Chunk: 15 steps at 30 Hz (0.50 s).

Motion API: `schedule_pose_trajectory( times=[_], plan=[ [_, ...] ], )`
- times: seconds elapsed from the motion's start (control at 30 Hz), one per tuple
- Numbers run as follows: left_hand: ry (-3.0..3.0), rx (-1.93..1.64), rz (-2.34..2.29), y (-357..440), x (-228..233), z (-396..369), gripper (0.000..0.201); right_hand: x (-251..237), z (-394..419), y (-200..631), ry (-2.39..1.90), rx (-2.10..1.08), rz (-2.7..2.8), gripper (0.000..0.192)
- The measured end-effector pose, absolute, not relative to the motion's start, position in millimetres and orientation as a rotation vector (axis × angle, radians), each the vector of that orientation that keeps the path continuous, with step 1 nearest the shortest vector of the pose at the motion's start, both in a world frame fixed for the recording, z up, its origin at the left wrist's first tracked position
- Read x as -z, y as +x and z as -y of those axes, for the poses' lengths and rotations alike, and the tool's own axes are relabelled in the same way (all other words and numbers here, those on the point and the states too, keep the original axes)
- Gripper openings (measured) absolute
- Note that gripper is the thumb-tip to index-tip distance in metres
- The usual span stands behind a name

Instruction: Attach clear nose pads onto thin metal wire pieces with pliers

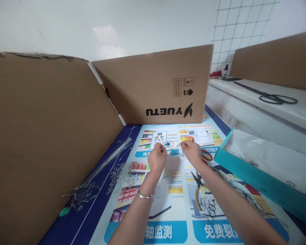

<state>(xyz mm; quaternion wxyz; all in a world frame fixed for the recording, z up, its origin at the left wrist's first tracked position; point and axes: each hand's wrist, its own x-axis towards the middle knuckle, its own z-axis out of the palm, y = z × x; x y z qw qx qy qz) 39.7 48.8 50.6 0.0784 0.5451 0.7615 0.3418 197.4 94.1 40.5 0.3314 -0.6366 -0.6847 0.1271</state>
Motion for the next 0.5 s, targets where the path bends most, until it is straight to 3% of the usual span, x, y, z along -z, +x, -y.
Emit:
schedule_pose_trajectory(
  times=[0.5],
  plan=[
    [1.755,-1.049,-2.182,63.0,-41.7,-34.1,0.01,-30.1,-72.9,188.8,-1.392,-0.701,1.684,0.03]
  ],
)
